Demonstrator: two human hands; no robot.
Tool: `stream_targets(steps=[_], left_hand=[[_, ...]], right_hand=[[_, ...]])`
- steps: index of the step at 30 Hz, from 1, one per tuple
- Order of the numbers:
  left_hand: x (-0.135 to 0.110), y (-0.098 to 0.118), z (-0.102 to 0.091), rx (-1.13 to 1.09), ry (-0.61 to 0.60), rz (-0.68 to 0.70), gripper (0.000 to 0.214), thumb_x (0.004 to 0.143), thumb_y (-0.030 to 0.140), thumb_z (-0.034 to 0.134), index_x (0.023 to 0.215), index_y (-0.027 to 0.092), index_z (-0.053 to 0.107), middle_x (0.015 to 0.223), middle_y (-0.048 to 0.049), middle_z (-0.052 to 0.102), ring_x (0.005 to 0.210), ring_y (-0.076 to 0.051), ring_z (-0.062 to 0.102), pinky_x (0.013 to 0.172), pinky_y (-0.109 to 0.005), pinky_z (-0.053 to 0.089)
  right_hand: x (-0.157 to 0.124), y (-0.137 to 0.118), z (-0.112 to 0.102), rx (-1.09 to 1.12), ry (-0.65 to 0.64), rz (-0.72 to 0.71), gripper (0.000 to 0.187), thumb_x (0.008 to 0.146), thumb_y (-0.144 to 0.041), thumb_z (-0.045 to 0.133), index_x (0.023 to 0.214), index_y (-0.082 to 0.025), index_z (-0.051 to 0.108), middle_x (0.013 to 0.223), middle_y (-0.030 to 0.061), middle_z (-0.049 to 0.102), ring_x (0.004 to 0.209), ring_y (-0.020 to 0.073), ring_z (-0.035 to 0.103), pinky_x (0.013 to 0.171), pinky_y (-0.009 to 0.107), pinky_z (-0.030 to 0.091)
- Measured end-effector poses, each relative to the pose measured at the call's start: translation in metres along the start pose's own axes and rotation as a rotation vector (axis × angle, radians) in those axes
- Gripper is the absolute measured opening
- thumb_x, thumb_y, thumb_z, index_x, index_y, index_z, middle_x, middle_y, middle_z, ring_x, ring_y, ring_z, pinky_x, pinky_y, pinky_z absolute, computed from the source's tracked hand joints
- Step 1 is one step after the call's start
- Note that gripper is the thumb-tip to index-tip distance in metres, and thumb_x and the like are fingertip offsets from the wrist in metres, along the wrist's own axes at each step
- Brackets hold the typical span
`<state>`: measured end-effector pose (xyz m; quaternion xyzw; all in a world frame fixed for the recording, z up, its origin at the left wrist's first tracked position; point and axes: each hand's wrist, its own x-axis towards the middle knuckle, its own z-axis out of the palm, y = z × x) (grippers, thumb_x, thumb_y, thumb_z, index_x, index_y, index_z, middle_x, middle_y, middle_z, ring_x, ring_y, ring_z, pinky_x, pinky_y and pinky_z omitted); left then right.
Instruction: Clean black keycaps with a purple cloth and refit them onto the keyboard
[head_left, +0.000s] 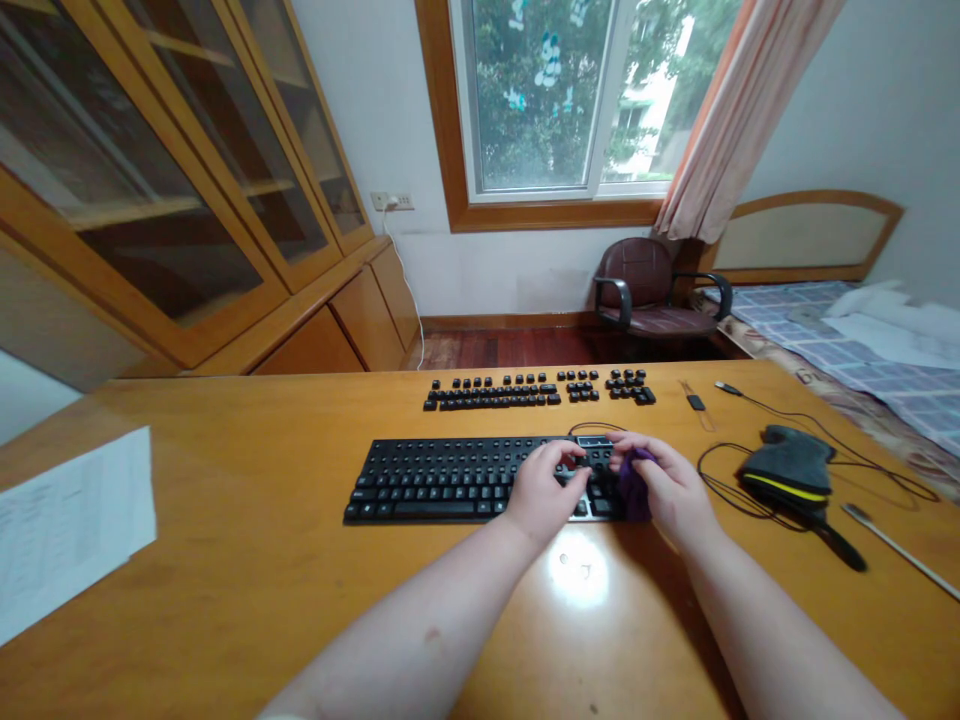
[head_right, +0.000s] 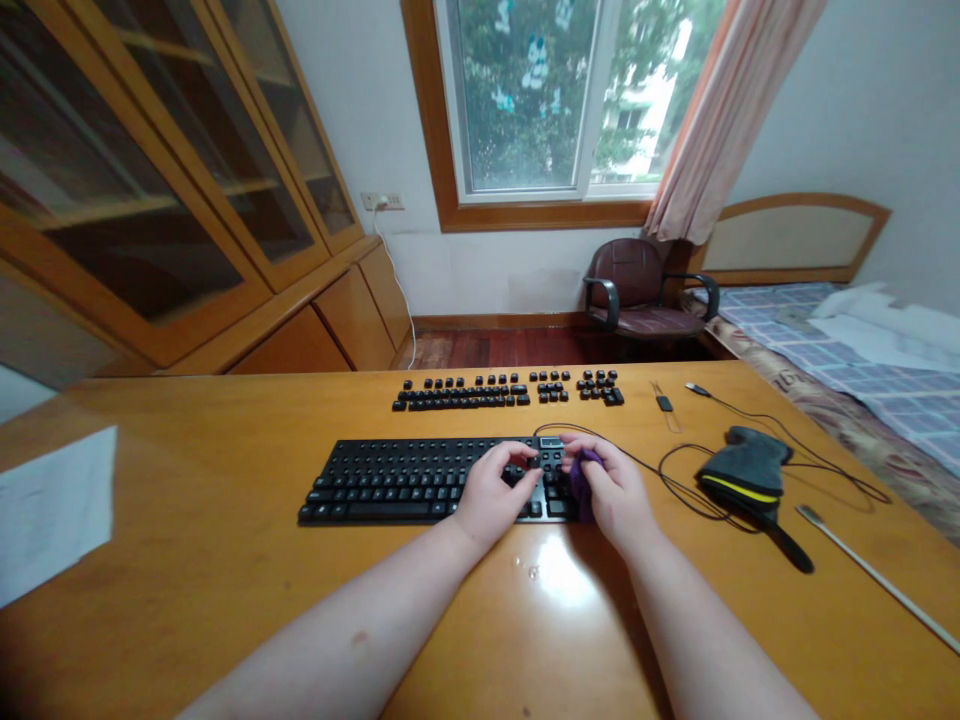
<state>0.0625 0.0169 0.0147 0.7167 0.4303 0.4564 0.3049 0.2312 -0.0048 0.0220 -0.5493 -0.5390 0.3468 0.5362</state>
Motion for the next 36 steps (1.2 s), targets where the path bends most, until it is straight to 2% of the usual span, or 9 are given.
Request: stream_targets(steps=[3, 6, 8, 11, 15, 18, 22, 28, 36], left_hand=[[0.000, -0.001, 0.001, 0.004, 0.009, -0.035, 0.015, 0.072, 0.017, 0.063, 0.086, 0.018, 0.060, 0.081, -0.0007, 0.064, 0.076, -0.014, 0.060, 0.075, -0.028, 0.049], [0.000, 0.000, 0.001, -0.036, 0.007, -0.036, 0.019, 0.071, 0.017, 0.064, 0.090, 0.018, 0.060, 0.084, -0.0009, 0.065, 0.075, -0.013, 0.060, 0.075, -0.028, 0.049], [-0.001, 0.000, 0.001, -0.067, -0.007, -0.033, 0.024, 0.072, 0.018, 0.065, 0.095, 0.019, 0.060, 0.089, -0.0016, 0.066, 0.075, -0.013, 0.061, 0.076, -0.028, 0.050], [-0.002, 0.000, 0.001, -0.055, -0.043, -0.009, 0.022, 0.072, 0.023, 0.066, 0.094, 0.020, 0.062, 0.089, -0.0019, 0.067, 0.078, -0.015, 0.061, 0.079, -0.030, 0.050], [-0.004, -0.001, 0.001, -0.049, -0.057, 0.018, 0.020, 0.069, 0.027, 0.070, 0.088, 0.021, 0.065, 0.083, -0.0009, 0.067, 0.077, -0.015, 0.061, 0.077, -0.029, 0.050], [-0.003, -0.001, 0.001, -0.046, -0.026, 0.025, 0.021, 0.068, 0.028, 0.071, 0.086, 0.020, 0.065, 0.082, -0.0013, 0.066, 0.078, -0.015, 0.060, 0.076, -0.028, 0.050], [0.000, 0.000, 0.000, -0.071, 0.036, 0.018, 0.018, 0.066, 0.024, 0.072, 0.082, 0.018, 0.065, 0.080, -0.0017, 0.065, 0.073, -0.014, 0.059, 0.072, -0.028, 0.050], [0.000, -0.001, 0.000, -0.108, 0.064, 0.030, 0.015, 0.066, 0.014, 0.070, 0.080, 0.018, 0.066, 0.079, -0.0016, 0.066, 0.075, -0.014, 0.060, 0.074, -0.028, 0.050], [-0.002, -0.004, 0.001, -0.126, 0.097, 0.162, 0.011, 0.066, 0.013, 0.068, 0.076, 0.019, 0.068, 0.077, -0.0032, 0.068, 0.077, -0.016, 0.061, 0.075, -0.032, 0.051]], right_hand=[[0.004, 0.001, -0.008, -0.322, 0.033, -0.151, 0.028, 0.081, -0.030, 0.046, 0.098, -0.022, 0.066, 0.116, 0.0090, 0.057, 0.107, 0.0238, 0.052, 0.095, 0.039, 0.036], [0.007, 0.003, -0.012, -0.512, 0.089, -0.152, 0.031, 0.081, -0.033, 0.048, 0.106, -0.023, 0.065, 0.105, 0.0093, 0.059, 0.100, 0.0236, 0.054, 0.091, 0.039, 0.039], [0.007, 0.003, -0.011, -0.419, 0.131, -0.080, 0.031, 0.081, -0.036, 0.051, 0.104, -0.022, 0.064, 0.096, 0.0087, 0.062, 0.091, 0.0225, 0.057, 0.083, 0.038, 0.044], [0.003, 0.001, -0.002, -0.064, 0.187, 0.058, 0.029, 0.073, -0.040, 0.063, 0.091, -0.018, 0.060, 0.081, 0.0066, 0.064, 0.072, 0.0194, 0.060, 0.065, 0.031, 0.049], [-0.004, -0.007, 0.010, 0.223, 0.141, 0.195, 0.029, 0.065, -0.038, 0.072, 0.080, -0.021, 0.054, 0.061, -0.0017, 0.059, 0.045, 0.0106, 0.050, 0.041, 0.022, 0.042], [-0.007, -0.009, 0.014, 0.375, 0.019, 0.287, 0.025, 0.066, -0.039, 0.070, 0.075, -0.019, 0.057, 0.055, -0.0020, 0.057, 0.040, 0.0099, 0.048, 0.039, 0.022, 0.041], [-0.007, -0.003, 0.016, 0.573, -0.149, 0.347, 0.027, 0.069, -0.042, 0.067, 0.078, -0.017, 0.066, 0.062, 0.0023, 0.062, 0.050, 0.0130, 0.056, 0.048, 0.026, 0.048], [-0.006, 0.005, 0.017, 0.570, -0.218, 0.375, 0.033, 0.063, -0.028, 0.076, 0.094, -0.018, 0.069, 0.065, 0.0013, 0.066, 0.052, 0.0105, 0.057, 0.053, 0.023, 0.047], [-0.006, 0.008, 0.017, 0.514, -0.221, 0.357, 0.026, 0.057, -0.030, 0.078, 0.077, -0.015, 0.071, 0.057, 0.0017, 0.064, 0.047, 0.0116, 0.054, 0.049, 0.025, 0.044]])
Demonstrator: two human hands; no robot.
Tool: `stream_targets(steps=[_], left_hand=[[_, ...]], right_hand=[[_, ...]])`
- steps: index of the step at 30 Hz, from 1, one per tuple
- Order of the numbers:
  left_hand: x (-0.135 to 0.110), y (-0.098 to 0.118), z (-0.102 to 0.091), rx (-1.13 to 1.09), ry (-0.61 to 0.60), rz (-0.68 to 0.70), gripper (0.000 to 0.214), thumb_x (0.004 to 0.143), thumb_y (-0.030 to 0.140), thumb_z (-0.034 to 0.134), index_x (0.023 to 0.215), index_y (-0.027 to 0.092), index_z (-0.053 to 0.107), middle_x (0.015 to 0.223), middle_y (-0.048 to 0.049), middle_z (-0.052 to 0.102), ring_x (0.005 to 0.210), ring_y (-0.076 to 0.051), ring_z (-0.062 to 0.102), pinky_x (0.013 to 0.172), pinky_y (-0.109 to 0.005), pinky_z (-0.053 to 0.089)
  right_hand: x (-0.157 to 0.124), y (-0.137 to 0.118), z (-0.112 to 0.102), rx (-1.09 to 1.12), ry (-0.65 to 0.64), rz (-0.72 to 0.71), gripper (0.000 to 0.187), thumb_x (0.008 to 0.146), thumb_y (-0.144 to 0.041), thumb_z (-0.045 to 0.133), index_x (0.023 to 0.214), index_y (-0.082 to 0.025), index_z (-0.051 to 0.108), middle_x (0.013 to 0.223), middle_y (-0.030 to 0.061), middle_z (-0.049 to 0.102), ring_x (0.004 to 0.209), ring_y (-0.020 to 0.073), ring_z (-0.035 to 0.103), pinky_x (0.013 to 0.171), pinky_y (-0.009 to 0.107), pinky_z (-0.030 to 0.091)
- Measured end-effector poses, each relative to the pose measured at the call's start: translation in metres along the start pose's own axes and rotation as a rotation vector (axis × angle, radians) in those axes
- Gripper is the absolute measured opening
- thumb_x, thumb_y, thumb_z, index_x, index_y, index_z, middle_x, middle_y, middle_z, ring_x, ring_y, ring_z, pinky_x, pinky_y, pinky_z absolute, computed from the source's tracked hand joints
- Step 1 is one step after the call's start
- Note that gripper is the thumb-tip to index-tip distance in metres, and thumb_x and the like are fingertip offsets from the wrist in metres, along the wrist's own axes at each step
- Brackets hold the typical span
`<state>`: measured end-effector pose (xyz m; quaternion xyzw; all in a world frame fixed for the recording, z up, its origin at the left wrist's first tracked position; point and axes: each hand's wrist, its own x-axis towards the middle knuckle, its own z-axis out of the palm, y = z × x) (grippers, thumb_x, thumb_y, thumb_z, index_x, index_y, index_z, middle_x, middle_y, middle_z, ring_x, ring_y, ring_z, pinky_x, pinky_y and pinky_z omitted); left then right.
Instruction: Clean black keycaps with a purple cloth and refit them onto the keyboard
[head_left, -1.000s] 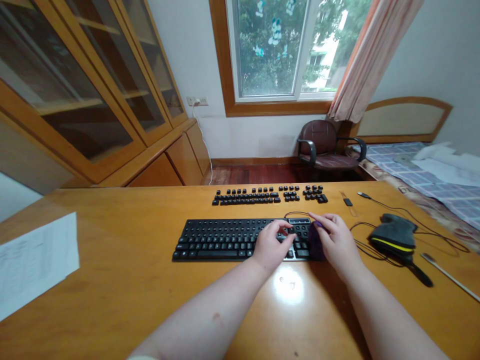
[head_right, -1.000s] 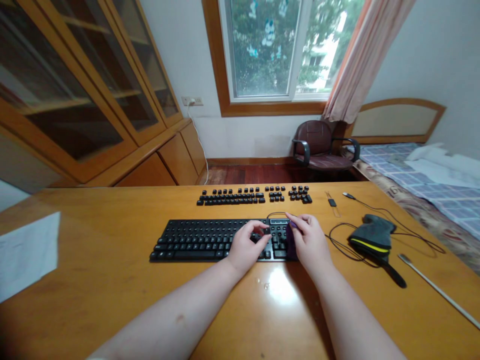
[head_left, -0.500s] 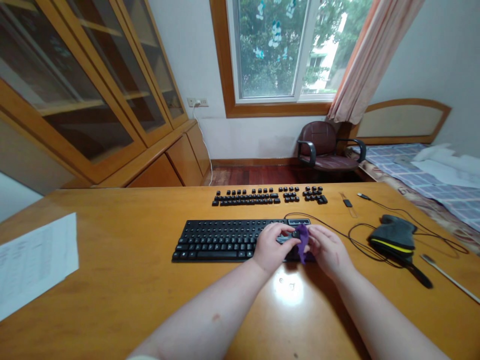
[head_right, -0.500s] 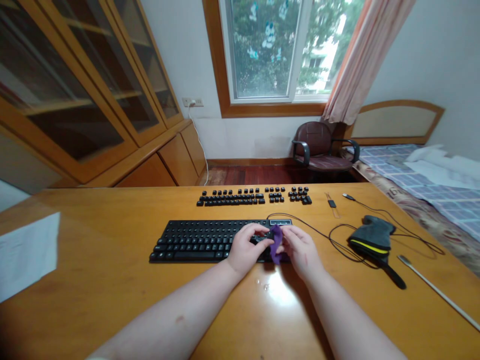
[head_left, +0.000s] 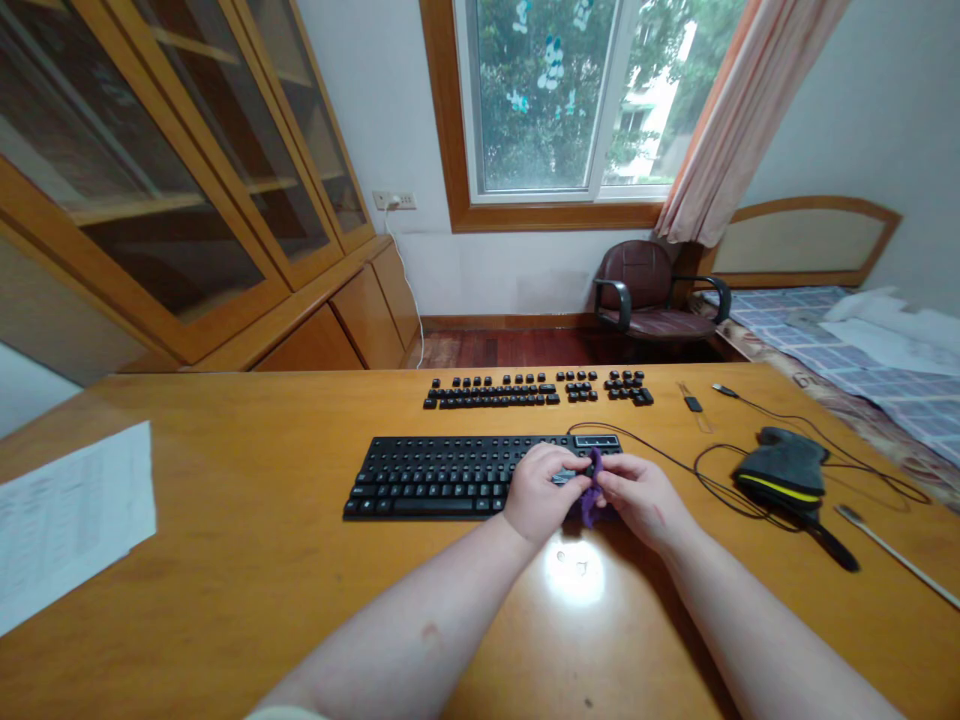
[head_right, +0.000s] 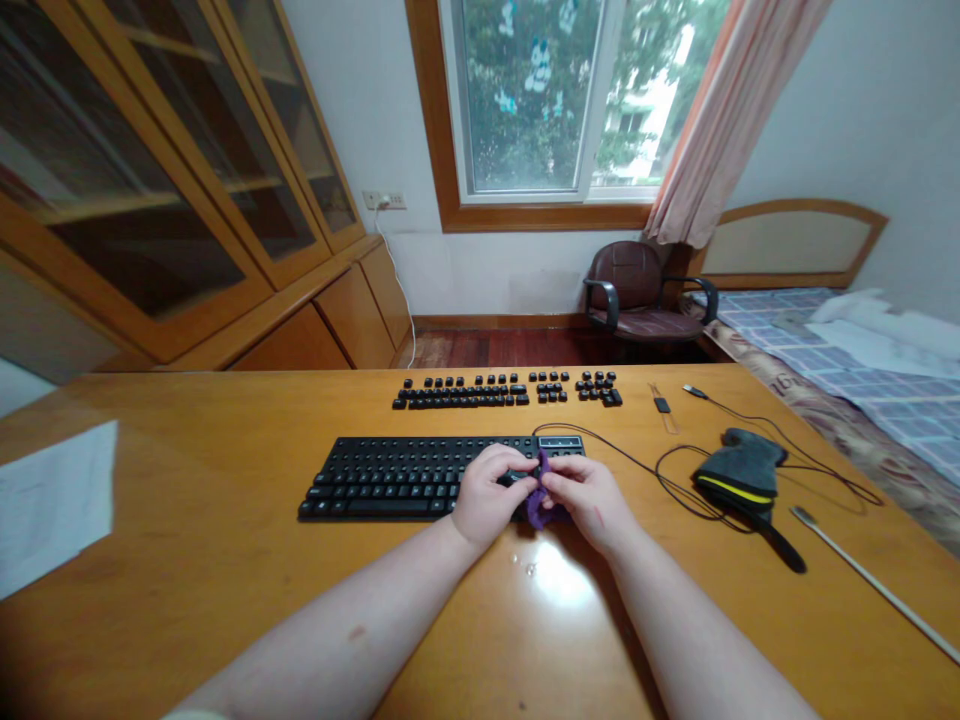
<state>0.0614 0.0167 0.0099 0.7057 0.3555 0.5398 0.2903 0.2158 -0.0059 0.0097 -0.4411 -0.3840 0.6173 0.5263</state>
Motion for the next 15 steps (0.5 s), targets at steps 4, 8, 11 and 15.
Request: stream_targets(steps=[4, 8, 11, 15], left_hand=[[-0.0016, -0.0003, 0.0015, -0.003, 0.005, 0.005, 0.009, 0.067, 0.017, 0.070, 0.075, 0.019, 0.068, 0.077, -0.0037, 0.067, 0.077, -0.016, 0.061, 0.075, -0.032, 0.052], [-0.0020, 0.0006, 0.0023, 0.009, -0.010, -0.007, 0.010, 0.066, 0.021, 0.072, 0.074, 0.018, 0.066, 0.076, -0.0032, 0.066, 0.076, -0.016, 0.061, 0.074, -0.031, 0.051], [-0.0007, 0.0033, 0.0013, 0.044, -0.012, -0.043, 0.012, 0.065, 0.020, 0.071, 0.074, 0.017, 0.064, 0.075, -0.0021, 0.064, 0.073, -0.015, 0.059, 0.071, -0.029, 0.051], [0.0006, 0.0054, 0.0003, 0.141, -0.009, -0.076, 0.011, 0.065, 0.018, 0.069, 0.072, 0.017, 0.061, 0.072, -0.0012, 0.062, 0.071, -0.014, 0.058, 0.068, -0.027, 0.049]], right_hand=[[-0.0019, -0.0064, 0.0036, -0.038, -0.023, 0.003, 0.023, 0.059, -0.036, 0.076, 0.062, -0.015, 0.067, 0.047, 0.0004, 0.058, 0.044, 0.0118, 0.051, 0.047, 0.025, 0.042], [-0.0030, -0.0075, 0.0078, 0.009, -0.001, 0.022, 0.025, 0.061, -0.039, 0.074, 0.060, -0.016, 0.065, 0.044, -0.0007, 0.056, 0.041, 0.0107, 0.049, 0.044, 0.023, 0.039], [-0.0022, -0.0034, 0.0081, 0.012, 0.024, 0.004, 0.023, 0.066, -0.039, 0.071, 0.063, -0.018, 0.065, 0.044, -0.0020, 0.056, 0.039, 0.0102, 0.048, 0.042, 0.023, 0.039], [-0.0005, 0.0009, 0.0049, -0.183, 0.161, -0.193, 0.016, 0.069, -0.036, 0.069, 0.076, -0.022, 0.071, 0.061, 0.0006, 0.066, 0.056, 0.0147, 0.059, 0.057, 0.027, 0.048]])
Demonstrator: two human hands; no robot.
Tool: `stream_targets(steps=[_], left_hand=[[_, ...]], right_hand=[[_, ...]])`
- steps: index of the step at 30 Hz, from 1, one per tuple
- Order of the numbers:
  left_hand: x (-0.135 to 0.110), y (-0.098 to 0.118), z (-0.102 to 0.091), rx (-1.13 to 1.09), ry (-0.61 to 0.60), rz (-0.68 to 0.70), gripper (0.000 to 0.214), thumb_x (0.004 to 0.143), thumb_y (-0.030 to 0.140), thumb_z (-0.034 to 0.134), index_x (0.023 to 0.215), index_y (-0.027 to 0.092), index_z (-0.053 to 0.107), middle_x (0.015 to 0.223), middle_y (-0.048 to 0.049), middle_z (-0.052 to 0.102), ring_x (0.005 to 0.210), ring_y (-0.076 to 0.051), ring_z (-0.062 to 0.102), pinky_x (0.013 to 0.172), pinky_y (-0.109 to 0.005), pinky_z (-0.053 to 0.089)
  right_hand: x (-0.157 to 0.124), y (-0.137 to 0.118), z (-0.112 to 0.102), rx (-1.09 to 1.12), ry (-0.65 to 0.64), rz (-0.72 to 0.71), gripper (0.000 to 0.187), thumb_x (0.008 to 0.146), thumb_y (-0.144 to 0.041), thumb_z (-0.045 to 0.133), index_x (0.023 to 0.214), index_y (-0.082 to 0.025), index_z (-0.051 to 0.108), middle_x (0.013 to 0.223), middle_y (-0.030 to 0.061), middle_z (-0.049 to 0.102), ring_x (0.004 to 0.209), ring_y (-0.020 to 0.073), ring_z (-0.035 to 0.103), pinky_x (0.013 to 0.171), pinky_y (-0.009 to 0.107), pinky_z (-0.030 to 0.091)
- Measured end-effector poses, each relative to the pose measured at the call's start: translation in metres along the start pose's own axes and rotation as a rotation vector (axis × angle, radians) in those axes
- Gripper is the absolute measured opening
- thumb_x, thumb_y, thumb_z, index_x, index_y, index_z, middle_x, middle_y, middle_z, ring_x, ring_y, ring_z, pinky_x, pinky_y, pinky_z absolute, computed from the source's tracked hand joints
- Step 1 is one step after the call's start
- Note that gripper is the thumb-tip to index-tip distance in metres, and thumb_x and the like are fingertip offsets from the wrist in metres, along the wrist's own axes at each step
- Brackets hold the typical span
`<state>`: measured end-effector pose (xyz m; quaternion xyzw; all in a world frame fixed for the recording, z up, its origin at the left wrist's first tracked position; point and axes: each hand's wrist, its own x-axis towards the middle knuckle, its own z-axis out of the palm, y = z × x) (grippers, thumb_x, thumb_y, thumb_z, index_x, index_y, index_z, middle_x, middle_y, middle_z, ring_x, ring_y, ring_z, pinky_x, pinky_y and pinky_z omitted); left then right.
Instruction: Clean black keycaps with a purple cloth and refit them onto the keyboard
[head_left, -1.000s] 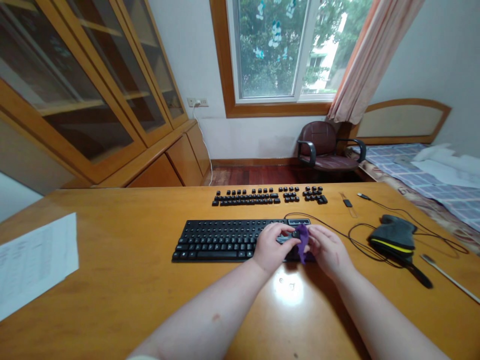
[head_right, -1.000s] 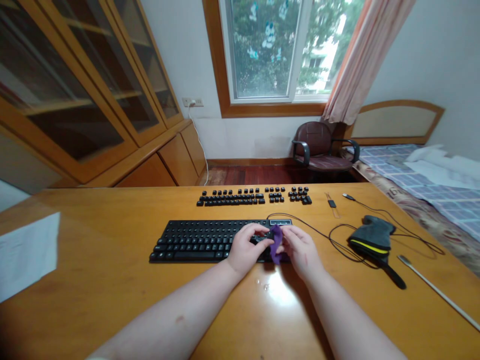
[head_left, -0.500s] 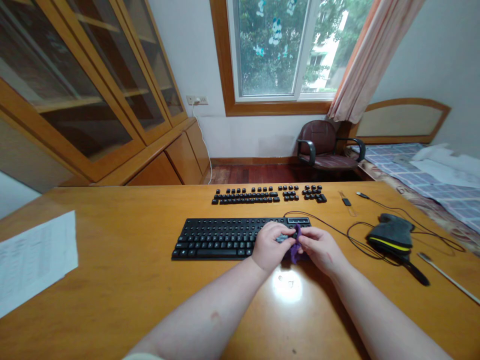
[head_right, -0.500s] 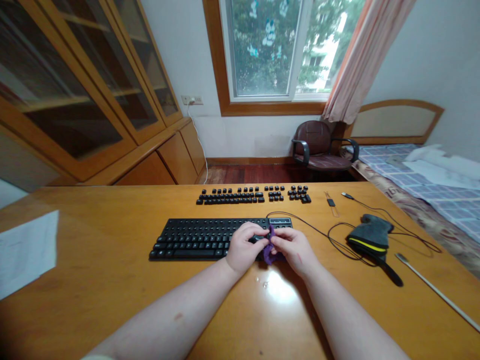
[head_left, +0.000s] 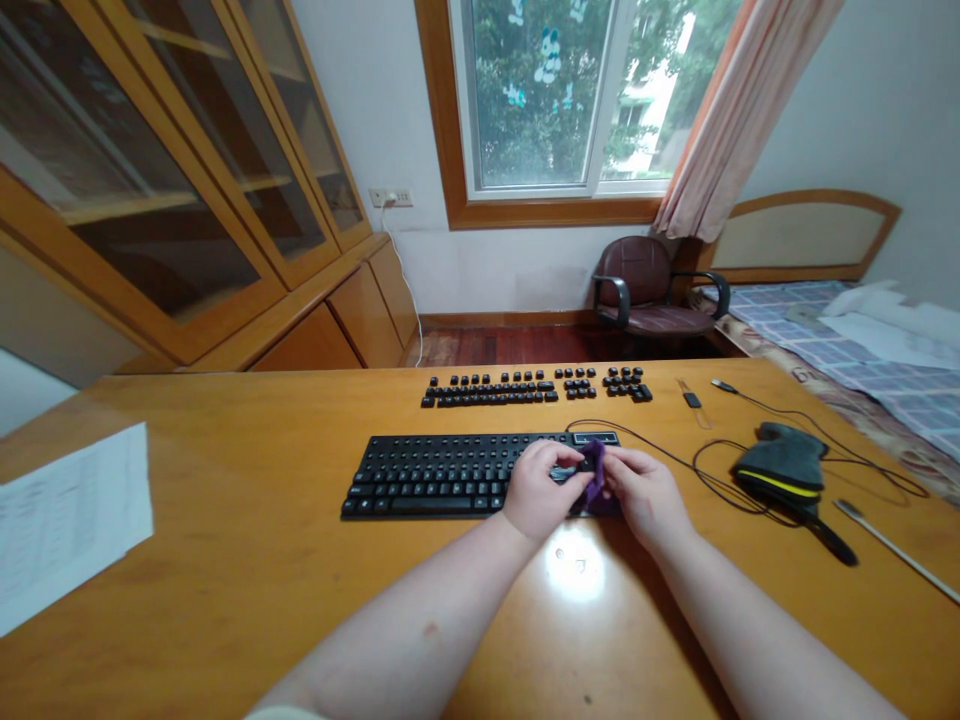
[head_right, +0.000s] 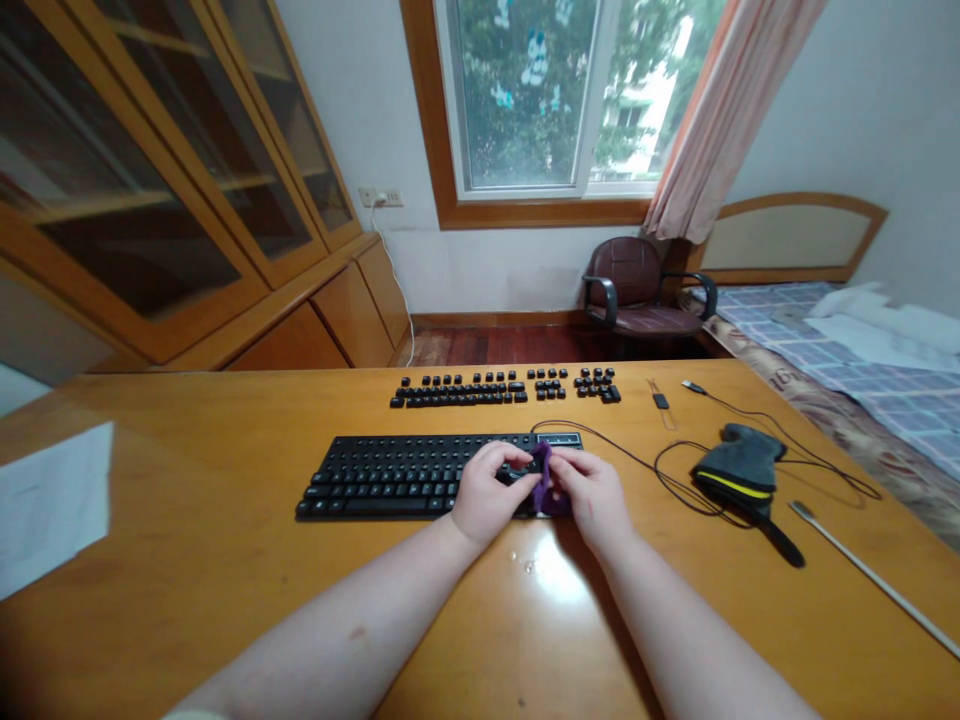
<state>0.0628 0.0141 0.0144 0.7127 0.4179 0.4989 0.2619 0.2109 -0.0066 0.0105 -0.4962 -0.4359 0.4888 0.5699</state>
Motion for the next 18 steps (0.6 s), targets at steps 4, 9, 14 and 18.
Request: stream_targets(steps=[4, 9, 14, 18], left_hand=[[-0.0013, -0.0027, 0.0010, 0.098, -0.008, 0.068, 0.006, 0.067, 0.018, 0.065, 0.071, 0.018, 0.059, 0.073, -0.0025, 0.062, 0.074, -0.016, 0.058, 0.071, -0.029, 0.049], [-0.0035, -0.0059, 0.0011, 0.153, -0.035, 0.195, 0.004, 0.072, 0.016, 0.061, 0.075, 0.018, 0.061, 0.076, -0.0031, 0.066, 0.076, -0.017, 0.059, 0.073, -0.031, 0.048], [-0.0032, -0.0079, 0.0030, 0.116, -0.077, 0.163, 0.010, 0.071, 0.024, 0.068, 0.078, 0.019, 0.063, 0.077, -0.0028, 0.067, 0.077, -0.017, 0.060, 0.074, -0.031, 0.049], [-0.0018, -0.0079, 0.0037, 0.060, -0.071, 0.063, 0.011, 0.069, 0.022, 0.069, 0.079, 0.018, 0.064, 0.079, -0.0031, 0.066, 0.077, -0.016, 0.060, 0.074, -0.030, 0.050]], right_hand=[[-0.0004, 0.0005, 0.0002, -0.161, -0.005, -0.131, 0.018, 0.063, -0.030, 0.074, 0.079, -0.024, 0.073, 0.090, 0.0061, 0.071, 0.089, 0.0229, 0.063, 0.085, 0.038, 0.047], [-0.0013, -0.0021, 0.0015, -0.134, -0.071, -0.001, 0.031, 0.062, -0.032, 0.074, 0.090, -0.020, 0.070, 0.090, 0.0075, 0.071, 0.082, 0.0230, 0.065, 0.078, 0.036, 0.050], [0.0018, -0.0035, -0.0010, -0.216, -0.040, -0.019, 0.026, 0.067, -0.040, 0.068, 0.077, -0.016, 0.071, 0.076, 0.0073, 0.071, 0.071, 0.0201, 0.064, 0.068, 0.031, 0.050], [0.0024, -0.0042, -0.0011, -0.234, -0.039, -0.008, 0.029, 0.067, -0.040, 0.067, 0.083, -0.017, 0.073, 0.080, 0.0069, 0.071, 0.071, 0.0198, 0.063, 0.067, 0.031, 0.049]])
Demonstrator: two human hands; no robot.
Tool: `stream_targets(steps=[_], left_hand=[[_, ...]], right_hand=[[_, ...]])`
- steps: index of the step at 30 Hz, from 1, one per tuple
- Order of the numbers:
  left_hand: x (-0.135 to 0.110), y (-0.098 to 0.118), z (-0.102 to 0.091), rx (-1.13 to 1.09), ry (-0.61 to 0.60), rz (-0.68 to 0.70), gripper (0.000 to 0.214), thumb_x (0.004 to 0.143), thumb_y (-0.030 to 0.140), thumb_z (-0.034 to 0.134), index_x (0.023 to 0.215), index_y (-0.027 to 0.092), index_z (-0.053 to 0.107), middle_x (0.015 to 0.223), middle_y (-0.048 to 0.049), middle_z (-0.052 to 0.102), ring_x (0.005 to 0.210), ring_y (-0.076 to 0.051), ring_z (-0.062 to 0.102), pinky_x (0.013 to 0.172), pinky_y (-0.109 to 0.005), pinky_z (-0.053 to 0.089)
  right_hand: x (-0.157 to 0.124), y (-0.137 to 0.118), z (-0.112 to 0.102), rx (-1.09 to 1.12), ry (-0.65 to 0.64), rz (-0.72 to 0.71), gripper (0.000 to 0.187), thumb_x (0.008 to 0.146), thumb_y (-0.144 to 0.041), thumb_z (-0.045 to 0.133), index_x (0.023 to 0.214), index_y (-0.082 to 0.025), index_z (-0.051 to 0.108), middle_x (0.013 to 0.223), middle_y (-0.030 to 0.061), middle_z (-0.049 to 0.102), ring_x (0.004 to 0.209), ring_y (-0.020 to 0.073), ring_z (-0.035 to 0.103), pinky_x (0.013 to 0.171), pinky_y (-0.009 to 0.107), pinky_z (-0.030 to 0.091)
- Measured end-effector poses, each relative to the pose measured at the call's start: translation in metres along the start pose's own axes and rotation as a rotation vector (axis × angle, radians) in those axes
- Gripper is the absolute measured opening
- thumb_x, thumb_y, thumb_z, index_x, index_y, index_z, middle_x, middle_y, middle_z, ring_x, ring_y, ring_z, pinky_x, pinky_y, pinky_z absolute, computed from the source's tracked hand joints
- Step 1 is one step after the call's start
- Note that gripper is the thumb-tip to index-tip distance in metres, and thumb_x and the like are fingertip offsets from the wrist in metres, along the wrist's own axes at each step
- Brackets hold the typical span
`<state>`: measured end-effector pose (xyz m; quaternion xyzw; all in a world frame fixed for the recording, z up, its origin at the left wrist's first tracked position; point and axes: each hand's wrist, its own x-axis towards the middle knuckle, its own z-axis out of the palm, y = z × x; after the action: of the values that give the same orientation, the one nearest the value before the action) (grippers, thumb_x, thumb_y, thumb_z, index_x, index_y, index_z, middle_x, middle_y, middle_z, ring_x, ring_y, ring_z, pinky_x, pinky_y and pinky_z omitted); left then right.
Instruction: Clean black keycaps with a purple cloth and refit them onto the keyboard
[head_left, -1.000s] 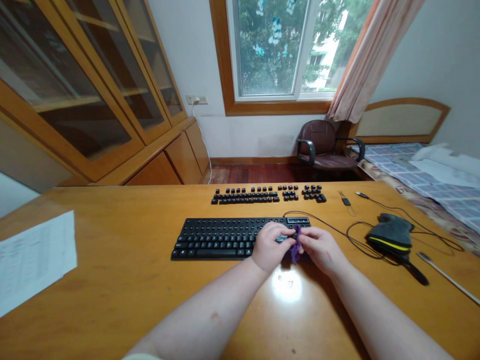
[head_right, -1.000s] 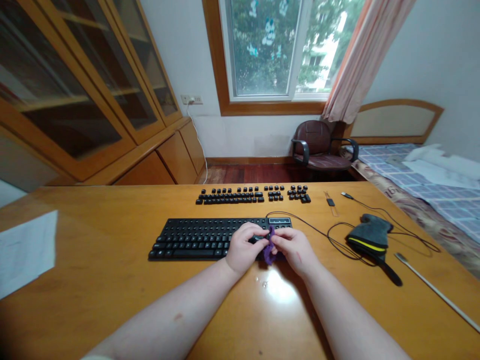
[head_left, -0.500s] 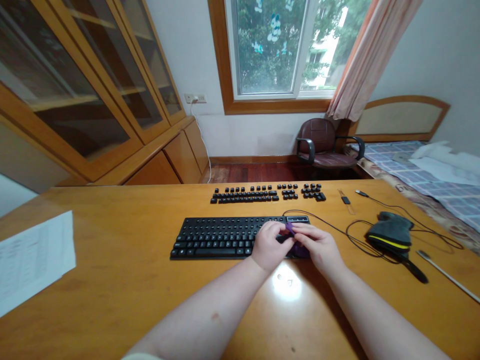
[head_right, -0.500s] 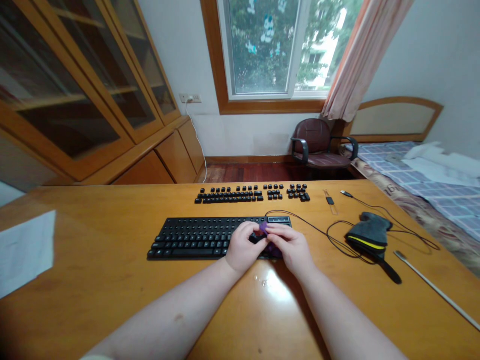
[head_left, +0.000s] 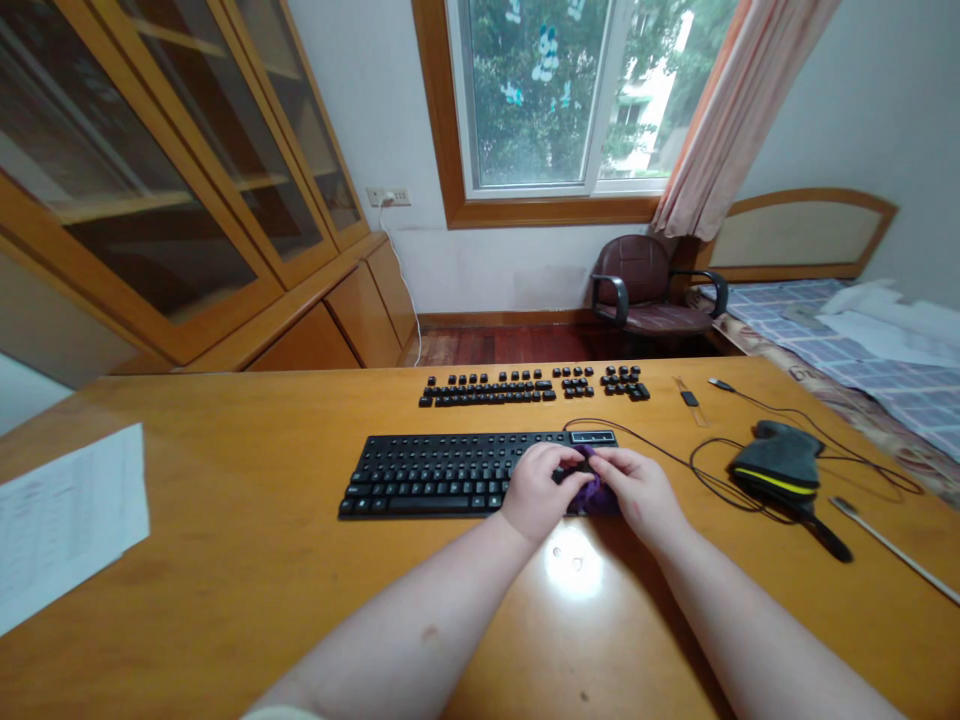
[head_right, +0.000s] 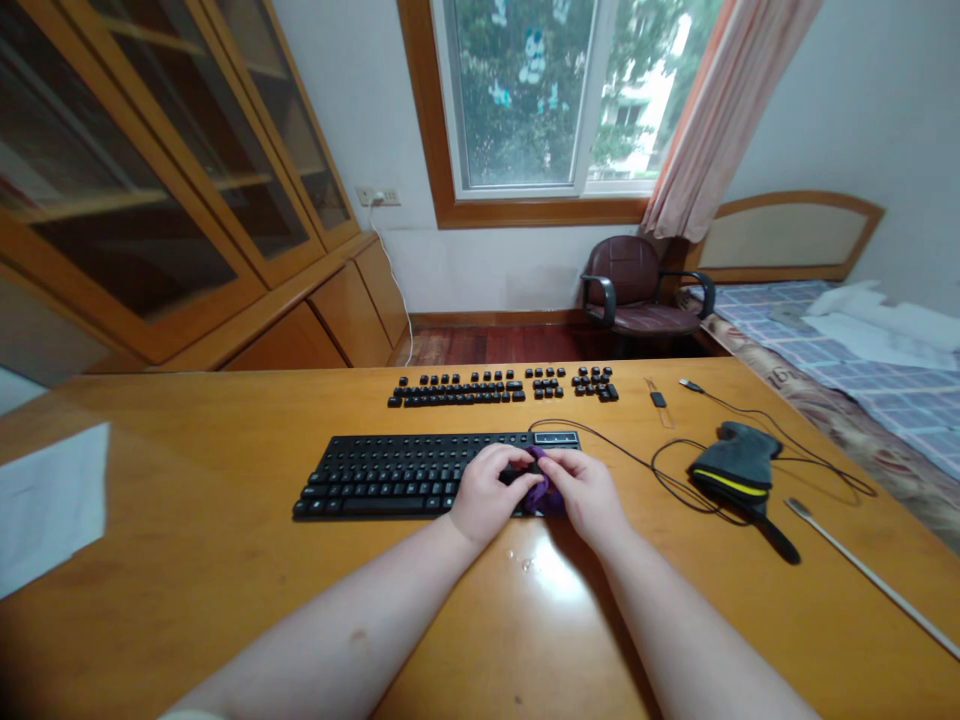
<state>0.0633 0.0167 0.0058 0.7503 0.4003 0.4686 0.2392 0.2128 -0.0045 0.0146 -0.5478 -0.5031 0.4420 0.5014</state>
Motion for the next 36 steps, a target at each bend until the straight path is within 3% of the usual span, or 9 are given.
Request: stream_targets(steps=[3, 7, 13, 18, 27, 30, 36], left_hand=[[0.001, 0.001, -0.001, -0.009, 0.008, -0.041, 0.009, 0.070, 0.018, 0.067, 0.078, 0.018, 0.063, 0.077, -0.0022, 0.064, 0.075, -0.016, 0.059, 0.072, -0.030, 0.050], [0.003, 0.001, -0.001, -0.049, 0.030, -0.118, 0.012, 0.067, 0.017, 0.069, 0.077, 0.017, 0.063, 0.076, -0.0017, 0.064, 0.073, -0.015, 0.059, 0.072, -0.028, 0.050], [0.005, 0.003, -0.002, -0.109, 0.044, -0.160, 0.013, 0.067, 0.015, 0.068, 0.079, 0.017, 0.065, 0.077, -0.0012, 0.065, 0.073, -0.014, 0.059, 0.072, -0.029, 0.050], [0.004, 0.004, -0.003, -0.098, 0.046, -0.090, 0.011, 0.068, 0.013, 0.066, 0.078, 0.017, 0.064, 0.077, -0.0019, 0.064, 0.073, -0.014, 0.060, 0.071, -0.028, 0.051], [0.000, -0.006, 0.001, 0.038, 0.022, 0.209, 0.006, 0.076, 0.016, 0.060, 0.080, 0.018, 0.063, 0.080, -0.0037, 0.067, 0.081, -0.017, 0.059, 0.086, -0.035, 0.050], [0.000, -0.008, 0.001, 0.046, 0.000, 0.236, 0.008, 0.077, 0.015, 0.057, 0.081, 0.019, 0.062, 0.080, -0.0030, 0.067, 0.079, -0.016, 0.059, 0.090, -0.038, 0.048], [-0.002, -0.005, 0.002, 0.088, -0.035, 0.193, 0.015, 0.072, 0.009, 0.058, 0.084, 0.018, 0.061, 0.080, -0.0031, 0.066, 0.080, -0.017, 0.058, 0.095, -0.040, 0.045]], right_hand=[[-0.002, -0.001, 0.001, -0.026, -0.032, -0.004, 0.033, 0.068, -0.038, 0.066, 0.095, -0.020, 0.072, 0.079, 0.0042, 0.070, 0.065, 0.0170, 0.059, 0.062, 0.029, 0.047], [-0.005, -0.004, 0.001, 0.050, -0.006, -0.016, 0.037, 0.074, -0.043, 0.060, 0.097, -0.017, 0.071, 0.057, 0.0010, 0.061, 0.053, 0.0127, 0.050, 0.050, 0.025, 0.040], [0.000, -0.002, 0.001, 0.236, -0.060, 0.143, 0.046, 0.070, -0.043, 0.065, 0.106, -0.013, 0.065, 0.056, 0.0013, 0.060, 0.044, 0.0096, 0.046, 0.042, 0.022, 0.035], [0.003, 0.007, -0.001, 0.314, -0.075, 0.201, 0.039, 0.064, -0.036, 0.073, 0.095, -0.013, 0.068, 0.057, 0.0012, 0.060, 0.047, 0.0098, 0.049, 0.043, 0.021, 0.037], [0.001, 0.000, -0.001, 0.193, -0.089, 0.150, 0.031, 0.055, -0.033, 0.078, 0.081, -0.016, 0.070, 0.070, 0.0023, 0.068, 0.057, 0.0125, 0.057, 0.059, 0.027, 0.047], [0.000, -0.004, 0.000, 0.172, -0.102, 0.149, 0.032, 0.054, -0.033, 0.078, 0.080, -0.016, 0.070, 0.071, 0.0029, 0.068, 0.061, 0.0143, 0.059, 0.062, 0.028, 0.047], [-0.003, -0.007, 0.005, 0.079, -0.031, 0.123, 0.029, 0.053, -0.035, 0.078, 0.066, -0.016, 0.062, 0.051, -0.0032, 0.057, 0.044, 0.0090, 0.047, 0.046, 0.023, 0.039]])
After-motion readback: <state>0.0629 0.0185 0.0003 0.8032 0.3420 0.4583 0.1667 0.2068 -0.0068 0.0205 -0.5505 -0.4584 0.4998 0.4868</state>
